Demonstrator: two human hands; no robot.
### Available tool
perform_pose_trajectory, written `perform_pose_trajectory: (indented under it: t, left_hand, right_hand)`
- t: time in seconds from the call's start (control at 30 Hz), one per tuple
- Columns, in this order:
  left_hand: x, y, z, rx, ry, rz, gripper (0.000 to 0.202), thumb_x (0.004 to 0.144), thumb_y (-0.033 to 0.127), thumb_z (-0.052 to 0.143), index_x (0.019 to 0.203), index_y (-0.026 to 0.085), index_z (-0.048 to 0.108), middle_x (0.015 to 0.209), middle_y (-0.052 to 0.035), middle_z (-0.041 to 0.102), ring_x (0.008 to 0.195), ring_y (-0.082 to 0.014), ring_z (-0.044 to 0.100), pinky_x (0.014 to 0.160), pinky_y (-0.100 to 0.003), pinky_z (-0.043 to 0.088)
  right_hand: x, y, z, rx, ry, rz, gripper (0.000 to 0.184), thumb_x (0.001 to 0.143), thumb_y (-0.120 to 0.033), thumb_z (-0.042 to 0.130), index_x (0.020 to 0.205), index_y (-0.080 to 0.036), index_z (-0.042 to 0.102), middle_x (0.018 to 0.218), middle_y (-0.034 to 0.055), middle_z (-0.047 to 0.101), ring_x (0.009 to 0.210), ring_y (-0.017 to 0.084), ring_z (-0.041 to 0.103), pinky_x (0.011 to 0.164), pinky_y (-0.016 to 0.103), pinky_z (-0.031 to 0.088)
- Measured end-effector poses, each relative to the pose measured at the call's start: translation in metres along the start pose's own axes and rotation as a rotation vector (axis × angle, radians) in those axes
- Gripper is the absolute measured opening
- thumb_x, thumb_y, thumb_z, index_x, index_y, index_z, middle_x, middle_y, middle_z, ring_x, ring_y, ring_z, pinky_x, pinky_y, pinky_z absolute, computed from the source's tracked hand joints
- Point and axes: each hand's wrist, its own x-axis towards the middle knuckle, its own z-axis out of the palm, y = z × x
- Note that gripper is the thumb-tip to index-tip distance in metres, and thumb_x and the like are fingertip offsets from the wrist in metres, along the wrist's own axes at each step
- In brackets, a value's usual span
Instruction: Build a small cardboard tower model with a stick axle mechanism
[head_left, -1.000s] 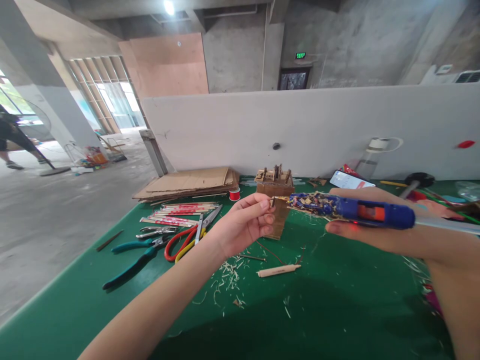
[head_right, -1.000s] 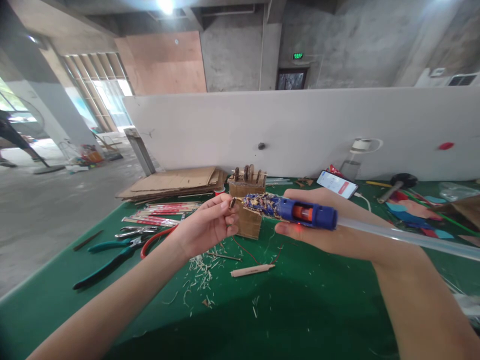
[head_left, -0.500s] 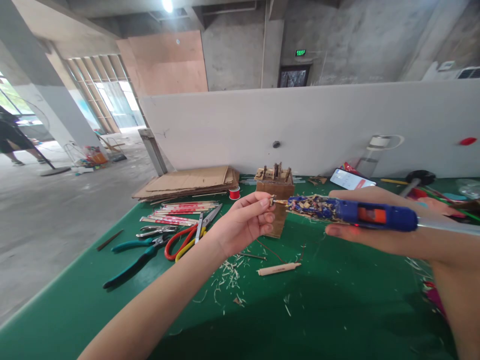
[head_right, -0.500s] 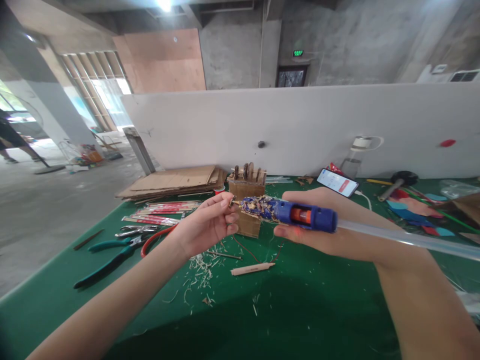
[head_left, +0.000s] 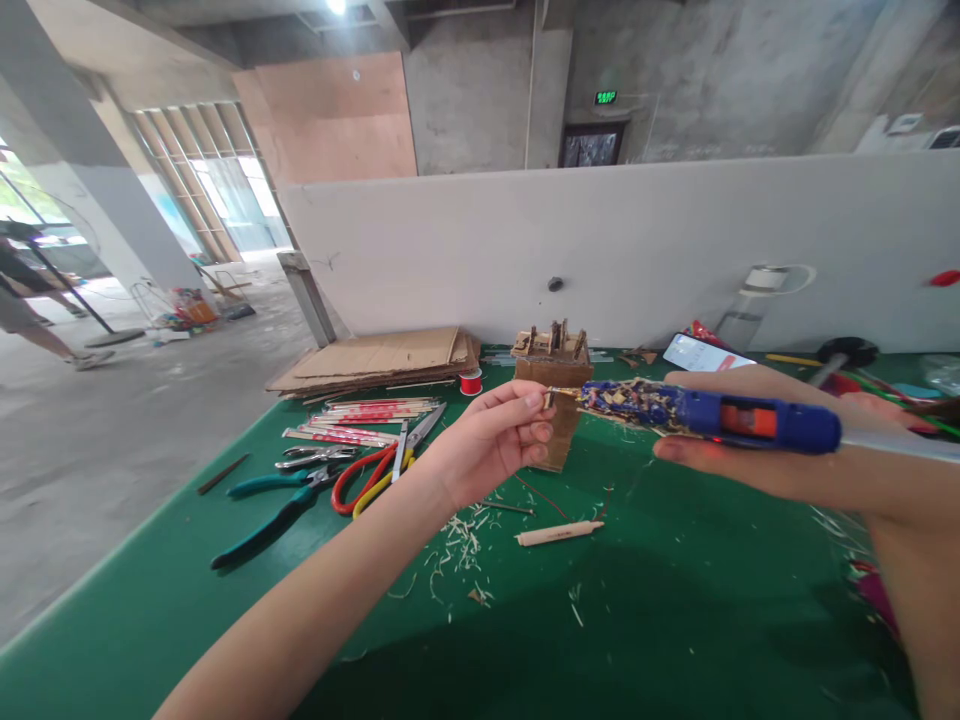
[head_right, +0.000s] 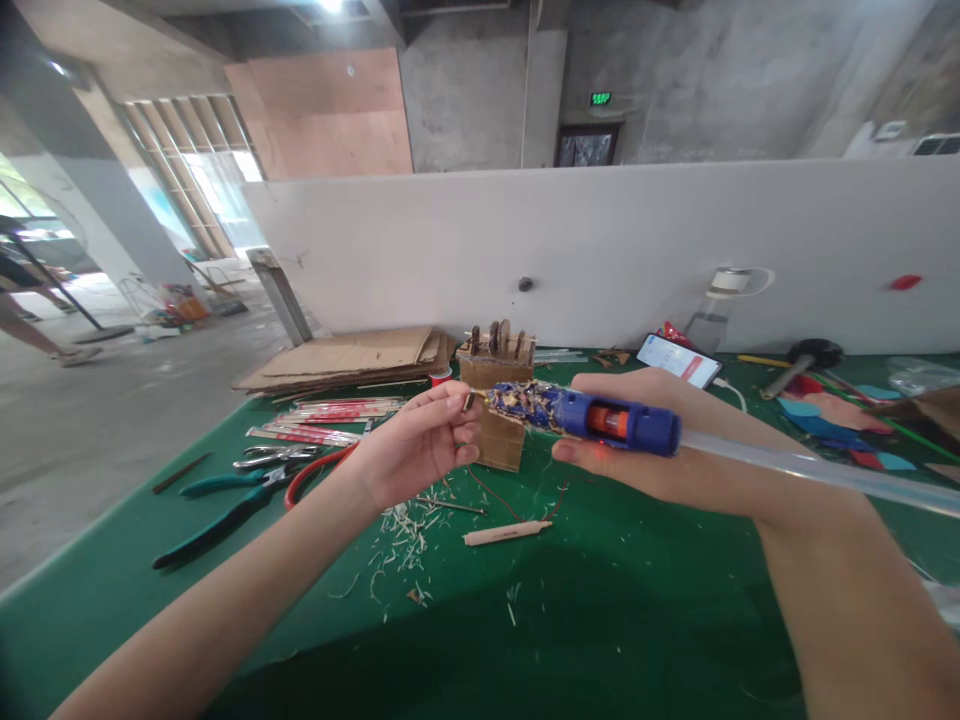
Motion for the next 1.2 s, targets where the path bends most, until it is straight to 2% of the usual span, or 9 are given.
perform_pose_trajectory:
  t: [0.17,0.4,0.57,0.9,1.2]
  left_hand:
    - [0.000,0.000,0.001,0.004,0.028,0.001,0.012,0.075,0.019,0.069,0.081,0.016,0.060,0.072,0.0026,0.057,0.061,-0.0055,0.055,0.057,-0.019,0.040]
    - [0.001,0.000,0.001,-0.001,0.070,0.012,0.014,0.073,0.021,0.072,0.080,0.016,0.060,0.071,0.0021,0.057,0.060,-0.0059,0.054,0.054,-0.019,0.039]
    - [0.001,0.000,0.000,0.006,0.111,0.014,0.014,0.073,0.022,0.072,0.078,0.016,0.060,0.072,0.0018,0.058,0.060,-0.0057,0.054,0.053,-0.019,0.038]
    - [0.003,-0.001,-0.001,0.052,0.108,0.004,0.016,0.071,0.023,0.073,0.077,0.016,0.060,0.074,0.0018,0.058,0.059,-0.0054,0.052,0.053,-0.019,0.037]
    - [0.004,-0.003,-0.002,0.031,0.135,0.017,0.015,0.072,0.022,0.072,0.079,0.016,0.060,0.075,0.0027,0.058,0.058,-0.0045,0.053,0.052,-0.018,0.037]
  right_hand:
    - [-0.001,-0.004,-0.001,0.014,-0.009,-0.026,0.015,0.072,-0.027,0.068,0.074,-0.027,0.053,0.055,-0.0079,0.050,0.047,0.011,0.046,0.043,0.023,0.036]
    - [0.001,-0.016,-0.001,0.018,0.017,-0.075,0.020,0.074,-0.035,0.066,0.067,-0.027,0.049,0.054,-0.0067,0.050,0.044,0.012,0.045,0.040,0.026,0.031]
    - [0.003,-0.017,-0.001,0.036,-0.014,-0.034,0.022,0.073,-0.037,0.067,0.068,-0.025,0.049,0.053,-0.0071,0.047,0.044,0.011,0.043,0.040,0.024,0.031]
    - [0.004,-0.013,0.000,0.060,-0.009,0.031,0.019,0.075,-0.037,0.064,0.071,-0.024,0.051,0.053,-0.0064,0.047,0.044,0.010,0.043,0.040,0.022,0.031]
    - [0.006,-0.018,0.000,0.070,-0.046,0.001,0.024,0.074,-0.038,0.066,0.067,-0.024,0.047,0.052,-0.0083,0.044,0.043,0.009,0.040,0.041,0.023,0.031]
